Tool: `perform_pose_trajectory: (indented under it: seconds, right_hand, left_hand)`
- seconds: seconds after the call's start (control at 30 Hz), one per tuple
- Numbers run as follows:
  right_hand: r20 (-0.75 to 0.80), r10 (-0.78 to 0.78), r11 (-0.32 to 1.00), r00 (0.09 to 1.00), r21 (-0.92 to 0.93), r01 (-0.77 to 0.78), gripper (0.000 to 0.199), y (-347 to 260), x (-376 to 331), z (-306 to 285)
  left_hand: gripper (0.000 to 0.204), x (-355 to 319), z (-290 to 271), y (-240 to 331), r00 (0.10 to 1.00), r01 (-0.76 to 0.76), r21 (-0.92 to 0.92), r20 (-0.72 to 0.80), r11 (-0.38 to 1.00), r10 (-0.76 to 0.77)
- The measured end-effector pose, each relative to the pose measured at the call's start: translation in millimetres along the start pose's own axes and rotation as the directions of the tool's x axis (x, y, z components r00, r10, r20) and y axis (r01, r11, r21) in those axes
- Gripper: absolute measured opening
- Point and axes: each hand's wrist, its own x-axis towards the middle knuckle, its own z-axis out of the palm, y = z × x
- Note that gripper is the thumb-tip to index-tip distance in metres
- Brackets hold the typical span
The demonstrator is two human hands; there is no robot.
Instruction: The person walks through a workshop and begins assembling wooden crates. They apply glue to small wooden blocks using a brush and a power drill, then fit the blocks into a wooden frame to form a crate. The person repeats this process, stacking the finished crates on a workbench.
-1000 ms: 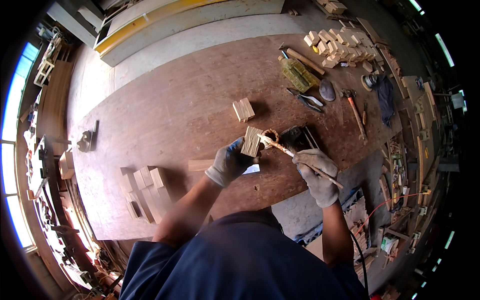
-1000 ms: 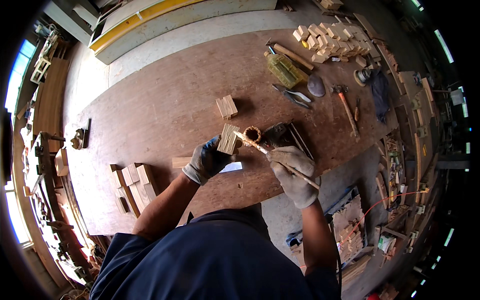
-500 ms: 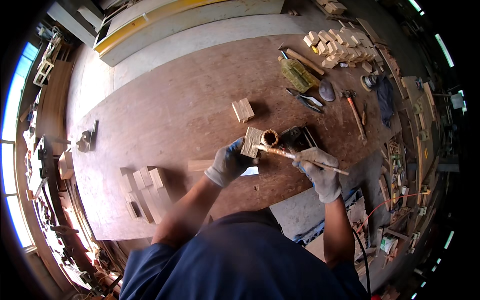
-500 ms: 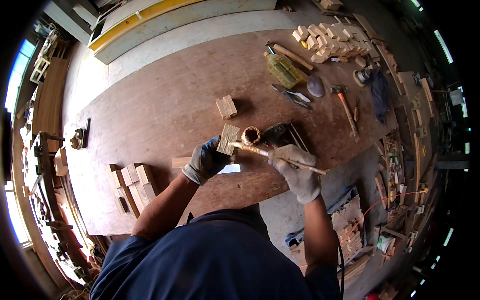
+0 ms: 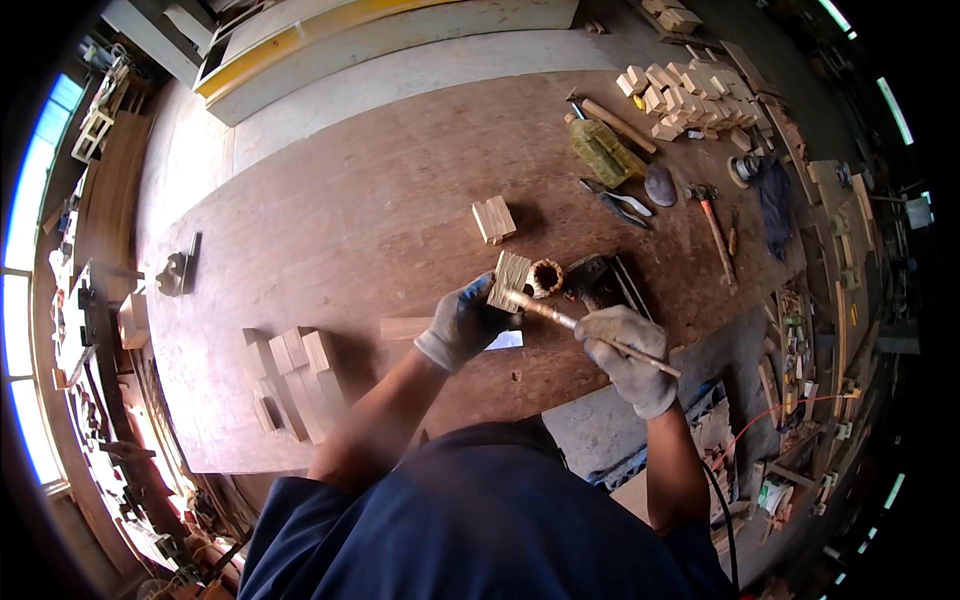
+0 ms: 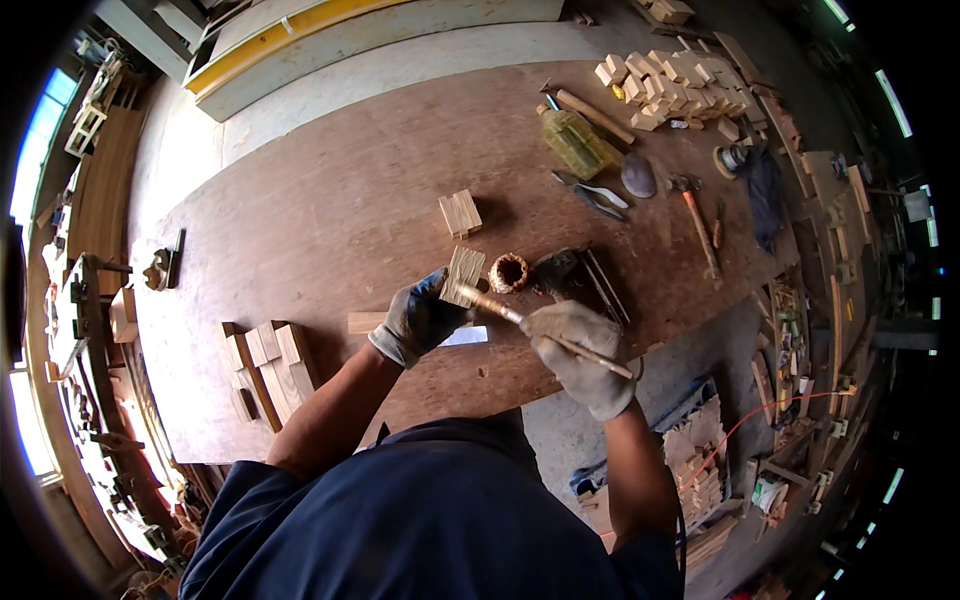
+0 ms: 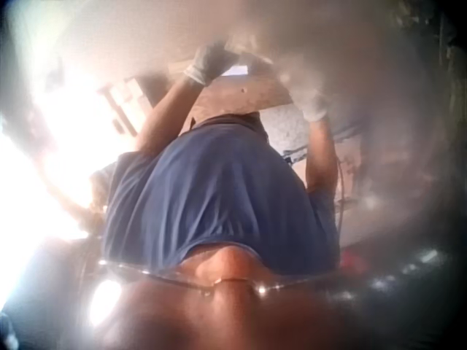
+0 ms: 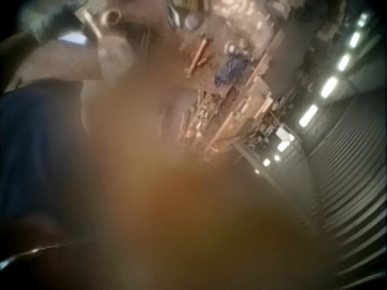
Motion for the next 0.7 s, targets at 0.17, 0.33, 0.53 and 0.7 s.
perform_pose_trajectory:
  seconds: [0.17, 0.33, 0.53, 0.7]
  right_hand:
    - [-0.020, 0.015, 0.999, 1.000, -0.029, -0.015, 0.014, -6.6, 0.1, -4.1]
    - [-0.107, -0.084, 0.984, 0.991, -0.165, 0.066, 0.020, 1.0, 6.5, 8.2]
    - [0.102, -0.075, 0.992, 0.992, -0.091, 0.084, 0.019, -13.6, -0.2, 7.9]
    - [-0.057, -0.110, 0.986, 0.992, -0.132, 0.102, 0.022, -9.3, 6.5, 4.9]
  left_hand:
    - [0.043, -4.9, 6.6, 4.0, 1.000, 0.029, 0.027, 0.003, 0.999, -0.029]
    - [0.045, -4.6, 11.7, -2.5, 0.999, -0.046, 0.194, -0.014, 0.980, 0.050]
    - [0.051, -0.9, 10.7, -3.1, 0.998, -0.023, 0.013, -0.051, 1.000, 0.024]
    - [0.045, -1.6, 2.5, -1.2, 0.998, 0.003, -0.017, 0.069, 1.000, -0.001]
